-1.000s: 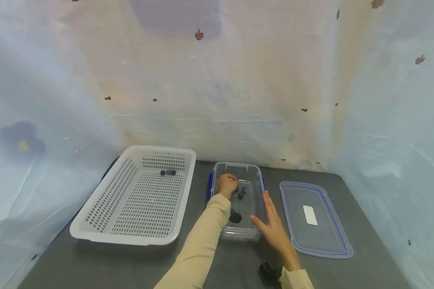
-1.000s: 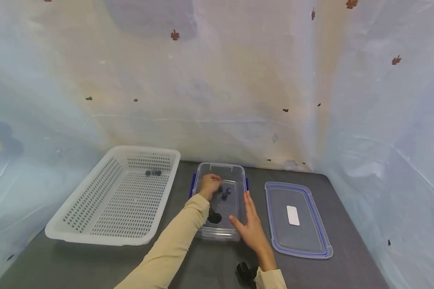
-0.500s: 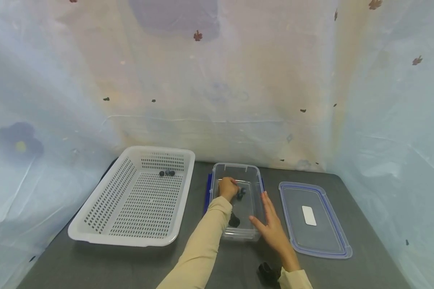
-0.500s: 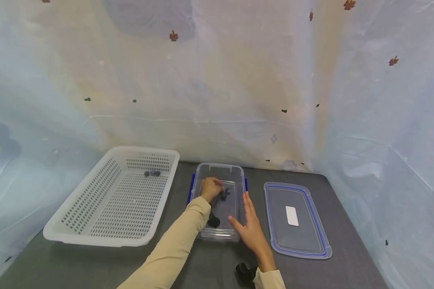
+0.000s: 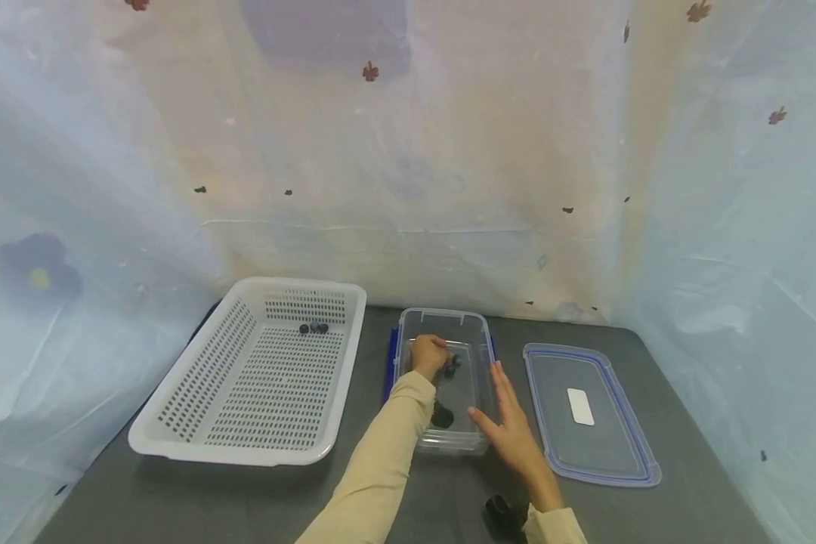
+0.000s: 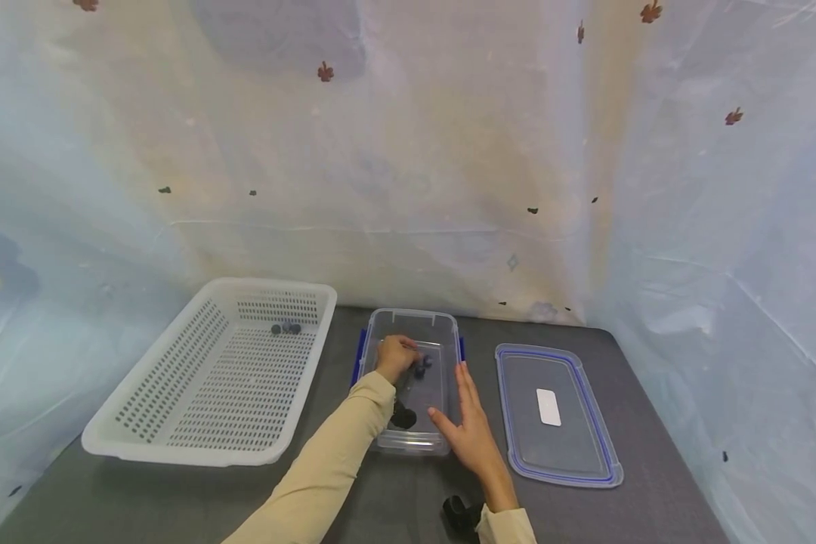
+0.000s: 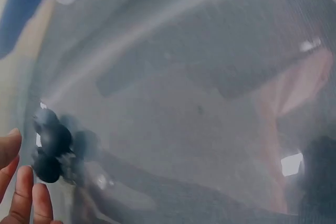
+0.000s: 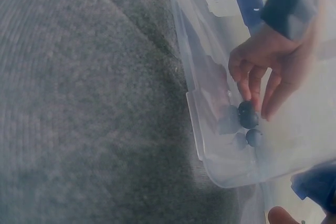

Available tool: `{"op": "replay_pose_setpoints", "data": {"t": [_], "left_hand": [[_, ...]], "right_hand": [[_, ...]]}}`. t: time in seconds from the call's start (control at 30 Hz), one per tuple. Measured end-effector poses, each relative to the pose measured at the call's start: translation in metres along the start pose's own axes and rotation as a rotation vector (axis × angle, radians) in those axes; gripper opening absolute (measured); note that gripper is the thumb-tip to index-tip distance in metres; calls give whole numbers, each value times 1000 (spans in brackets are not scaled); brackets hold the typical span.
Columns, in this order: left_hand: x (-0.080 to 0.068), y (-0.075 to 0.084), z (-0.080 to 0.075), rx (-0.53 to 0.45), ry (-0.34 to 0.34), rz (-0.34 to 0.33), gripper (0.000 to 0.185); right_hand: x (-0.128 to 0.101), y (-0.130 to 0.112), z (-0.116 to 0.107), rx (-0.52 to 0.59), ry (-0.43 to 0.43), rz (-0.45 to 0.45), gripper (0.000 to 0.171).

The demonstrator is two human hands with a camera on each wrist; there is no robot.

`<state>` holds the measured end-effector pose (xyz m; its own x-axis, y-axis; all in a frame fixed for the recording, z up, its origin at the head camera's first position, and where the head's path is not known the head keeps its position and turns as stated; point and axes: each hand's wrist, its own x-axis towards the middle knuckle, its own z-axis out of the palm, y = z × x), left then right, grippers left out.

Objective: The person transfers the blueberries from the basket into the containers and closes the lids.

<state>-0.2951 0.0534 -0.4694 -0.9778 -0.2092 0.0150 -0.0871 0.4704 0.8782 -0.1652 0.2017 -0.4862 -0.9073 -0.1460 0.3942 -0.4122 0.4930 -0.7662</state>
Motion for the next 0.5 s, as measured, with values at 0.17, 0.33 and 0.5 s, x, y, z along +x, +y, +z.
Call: {"op": "replay_pose_setpoints", "data": {"t": [0.17,0.33,0.5], "left_hand": [[3,6,-2,-54,-5,2,16],[4,17,-12,-106,-67,5,18],[6,31,-20,-168,-113,1,16]], "right_hand": [[0,1,0,-8,3,-7,82],[0,1,1,-3,4,-7,82],[0,2,1,-5,7,-3,82]]}}
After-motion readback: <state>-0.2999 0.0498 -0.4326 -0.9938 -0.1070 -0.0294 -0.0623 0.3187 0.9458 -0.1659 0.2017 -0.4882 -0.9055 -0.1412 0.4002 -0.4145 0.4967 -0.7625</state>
